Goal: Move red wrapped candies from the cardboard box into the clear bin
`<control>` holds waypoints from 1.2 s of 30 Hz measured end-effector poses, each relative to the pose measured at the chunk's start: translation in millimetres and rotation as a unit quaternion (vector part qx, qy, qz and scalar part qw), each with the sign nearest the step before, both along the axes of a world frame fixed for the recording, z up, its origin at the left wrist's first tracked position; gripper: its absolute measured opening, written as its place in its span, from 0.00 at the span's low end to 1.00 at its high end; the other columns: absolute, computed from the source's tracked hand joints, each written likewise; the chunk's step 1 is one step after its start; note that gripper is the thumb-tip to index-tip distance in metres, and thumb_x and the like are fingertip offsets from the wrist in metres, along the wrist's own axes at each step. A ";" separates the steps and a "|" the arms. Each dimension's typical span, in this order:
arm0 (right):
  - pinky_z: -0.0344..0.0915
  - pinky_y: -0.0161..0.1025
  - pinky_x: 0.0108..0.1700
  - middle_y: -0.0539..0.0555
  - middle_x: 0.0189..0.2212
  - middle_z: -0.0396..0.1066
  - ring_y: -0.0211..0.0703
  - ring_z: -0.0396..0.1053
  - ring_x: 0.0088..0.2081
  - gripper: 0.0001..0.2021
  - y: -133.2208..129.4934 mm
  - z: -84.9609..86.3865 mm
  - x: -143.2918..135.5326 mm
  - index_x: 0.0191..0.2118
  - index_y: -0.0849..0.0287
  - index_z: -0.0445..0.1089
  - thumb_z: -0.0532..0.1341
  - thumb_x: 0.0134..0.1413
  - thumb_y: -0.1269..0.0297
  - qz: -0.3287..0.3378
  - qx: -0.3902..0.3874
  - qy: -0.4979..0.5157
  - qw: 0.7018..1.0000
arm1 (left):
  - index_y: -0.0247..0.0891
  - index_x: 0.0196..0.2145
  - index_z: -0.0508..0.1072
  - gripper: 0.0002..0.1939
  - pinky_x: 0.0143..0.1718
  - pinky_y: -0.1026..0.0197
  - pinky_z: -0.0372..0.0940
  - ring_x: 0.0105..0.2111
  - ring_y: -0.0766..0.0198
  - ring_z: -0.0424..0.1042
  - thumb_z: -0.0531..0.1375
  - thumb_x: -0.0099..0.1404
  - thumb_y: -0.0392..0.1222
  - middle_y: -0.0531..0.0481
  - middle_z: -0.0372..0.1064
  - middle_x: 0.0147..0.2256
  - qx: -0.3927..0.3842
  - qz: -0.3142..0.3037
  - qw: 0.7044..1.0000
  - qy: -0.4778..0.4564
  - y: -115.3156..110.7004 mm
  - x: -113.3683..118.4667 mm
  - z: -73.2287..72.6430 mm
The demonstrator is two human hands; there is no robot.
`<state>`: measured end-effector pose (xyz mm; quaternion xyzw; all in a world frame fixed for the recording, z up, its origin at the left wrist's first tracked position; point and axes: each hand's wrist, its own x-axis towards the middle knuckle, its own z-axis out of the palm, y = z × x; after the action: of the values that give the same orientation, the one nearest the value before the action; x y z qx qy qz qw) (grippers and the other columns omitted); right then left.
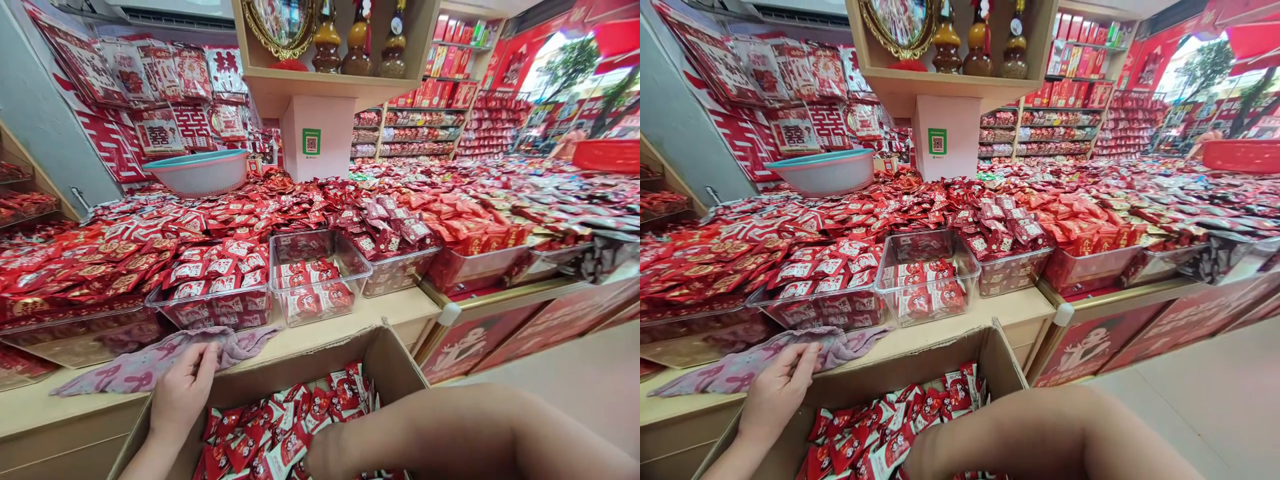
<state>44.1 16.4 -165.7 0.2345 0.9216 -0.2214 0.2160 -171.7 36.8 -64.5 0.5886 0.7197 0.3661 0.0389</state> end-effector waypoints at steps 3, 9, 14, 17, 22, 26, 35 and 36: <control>0.65 0.42 0.22 0.59 0.30 0.71 0.54 0.69 0.32 0.11 1.8 22.7 -3.2 0.31 0.62 0.70 0.59 0.36 0.65 0.062 0.005 -0.119 0.991 | 0.41 0.29 0.67 0.13 0.24 0.68 0.61 0.22 0.67 0.69 0.50 0.56 0.52 0.55 0.69 0.21 -0.017 -0.006 1.000 -0.020 -0.8 -0.7 -0.4; 0.63 0.38 0.23 0.55 0.31 0.71 0.48 0.68 0.32 0.07 10.9 64.4 -4.4 0.27 0.57 0.67 0.58 0.37 0.65 0.058 0.031 -0.076 0.995 | 0.40 0.29 0.67 0.14 0.22 0.68 0.62 0.20 0.67 0.67 0.52 0.55 0.52 0.54 0.68 0.21 -0.004 -0.020 0.999 -0.043 -1.7 -3.7 1.3; 0.55 0.29 0.23 0.48 0.21 0.66 0.33 0.61 0.22 0.07 38.7 116.4 21.1 0.28 0.60 0.66 0.55 0.44 0.62 -0.092 -0.001 0.243 0.966 | 0.39 0.35 0.67 0.20 0.23 0.65 0.64 0.24 0.64 0.68 0.49 0.55 0.58 0.51 0.70 0.27 -0.029 -0.129 0.959 -0.250 -17.2 29.9 15.4; 0.54 0.26 0.21 0.46 0.19 0.61 0.28 0.56 0.19 0.08 46.2 133.1 31.9 0.28 0.62 0.62 0.53 0.48 0.63 -0.235 -0.145 0.387 0.880 | 0.40 0.37 0.66 0.21 0.18 0.65 0.60 0.19 0.65 0.66 0.49 0.56 0.58 0.53 0.68 0.22 -0.119 -0.172 0.922 -0.326 -27.2 64.1 21.0; 0.58 0.28 0.24 0.47 0.21 0.60 0.30 0.59 0.22 0.15 34.2 130.6 26.0 0.30 0.62 0.59 0.49 0.53 0.54 -0.285 -0.224 0.512 0.779 | 0.39 0.30 0.65 0.18 0.19 0.65 0.60 0.17 0.66 0.66 0.50 0.56 0.57 0.56 0.66 0.18 -0.099 -0.121 0.919 -0.362 -36.2 97.7 22.7; 0.59 0.29 0.27 0.48 0.23 0.59 0.30 0.59 0.24 0.15 26.2 131.4 20.4 0.27 0.61 0.59 0.48 0.53 0.53 -0.298 -0.187 0.548 0.759 | 0.38 0.30 0.64 0.18 0.18 0.65 0.60 0.17 0.66 0.66 0.47 0.58 0.56 0.54 0.68 0.19 -0.078 -0.109 0.929 -0.345 -39.6 100.6 25.0; 0.51 0.27 0.22 0.45 0.16 0.54 0.28 0.53 0.19 0.16 30.9 124.2 22.6 0.20 0.61 0.54 0.51 0.52 0.58 -0.288 -0.096 0.544 0.782 | 0.39 0.20 0.60 0.21 0.10 0.69 0.54 0.08 0.71 0.57 0.49 0.55 0.59 0.58 0.59 0.10 -0.091 -0.089 0.941 -0.313 -40.4 94.4 29.9; 0.51 0.27 0.22 0.45 0.15 0.54 0.28 0.53 0.19 0.16 30.2 123.0 22.2 0.19 0.61 0.54 0.51 0.52 0.58 -0.289 -0.090 0.545 0.782 | 0.38 0.19 0.60 0.21 0.09 0.70 0.52 0.07 0.72 0.56 0.50 0.54 0.60 0.59 0.58 0.09 -0.093 -0.085 0.939 -0.321 -40.3 93.3 29.9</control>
<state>66.3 46.6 -42.7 0.3094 0.7507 -0.4465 -0.3760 -78.4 -3.5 -34.6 0.4923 0.6472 0.4623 0.3537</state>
